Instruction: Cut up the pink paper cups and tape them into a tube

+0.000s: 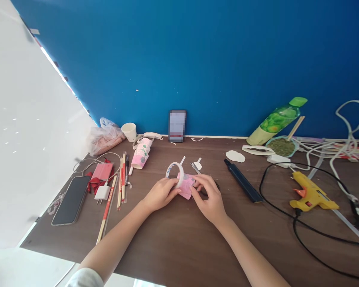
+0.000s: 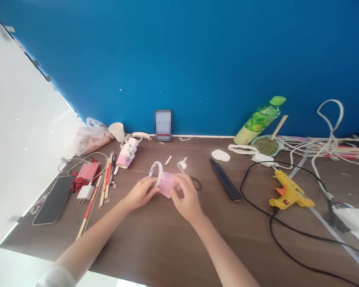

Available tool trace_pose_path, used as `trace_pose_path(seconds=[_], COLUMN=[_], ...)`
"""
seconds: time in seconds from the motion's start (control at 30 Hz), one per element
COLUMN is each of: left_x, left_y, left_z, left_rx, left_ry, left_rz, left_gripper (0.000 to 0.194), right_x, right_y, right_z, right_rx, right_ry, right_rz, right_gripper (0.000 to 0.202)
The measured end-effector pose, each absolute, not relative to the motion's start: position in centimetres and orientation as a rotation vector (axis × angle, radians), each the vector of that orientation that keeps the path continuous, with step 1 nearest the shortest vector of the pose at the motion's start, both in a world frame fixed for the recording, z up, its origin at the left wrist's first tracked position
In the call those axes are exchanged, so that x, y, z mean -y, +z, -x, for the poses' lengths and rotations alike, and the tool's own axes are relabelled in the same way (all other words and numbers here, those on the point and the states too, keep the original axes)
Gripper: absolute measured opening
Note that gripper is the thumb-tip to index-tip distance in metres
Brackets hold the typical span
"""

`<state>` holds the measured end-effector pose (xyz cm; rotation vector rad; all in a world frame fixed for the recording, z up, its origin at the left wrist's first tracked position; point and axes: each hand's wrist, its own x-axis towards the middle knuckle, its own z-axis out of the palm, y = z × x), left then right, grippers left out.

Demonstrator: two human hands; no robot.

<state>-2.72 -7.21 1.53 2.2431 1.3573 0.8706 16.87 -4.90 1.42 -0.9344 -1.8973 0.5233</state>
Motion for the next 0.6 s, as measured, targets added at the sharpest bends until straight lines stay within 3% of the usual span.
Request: trace_pose_path(seconds=[0.3, 0.6], left_x=[8.0, 7.9], left_y=[2.4, 2.2], left_z=[1.6, 1.7], left_rx=[-1.155, -1.186], left_ry=[0.759, 0.657], left_rz=[-2.306, -2.376], left_gripper=[0.027, 0.026], right_x=[5.4, 5.6], right_y=[1.5, 1.7], right_z=[-16.2, -16.5], right_rx=[1.910, 1.879], right_ry=[0.509, 0.549], right_rz=[0.825, 0.823], right_gripper=[0.034, 0.015])
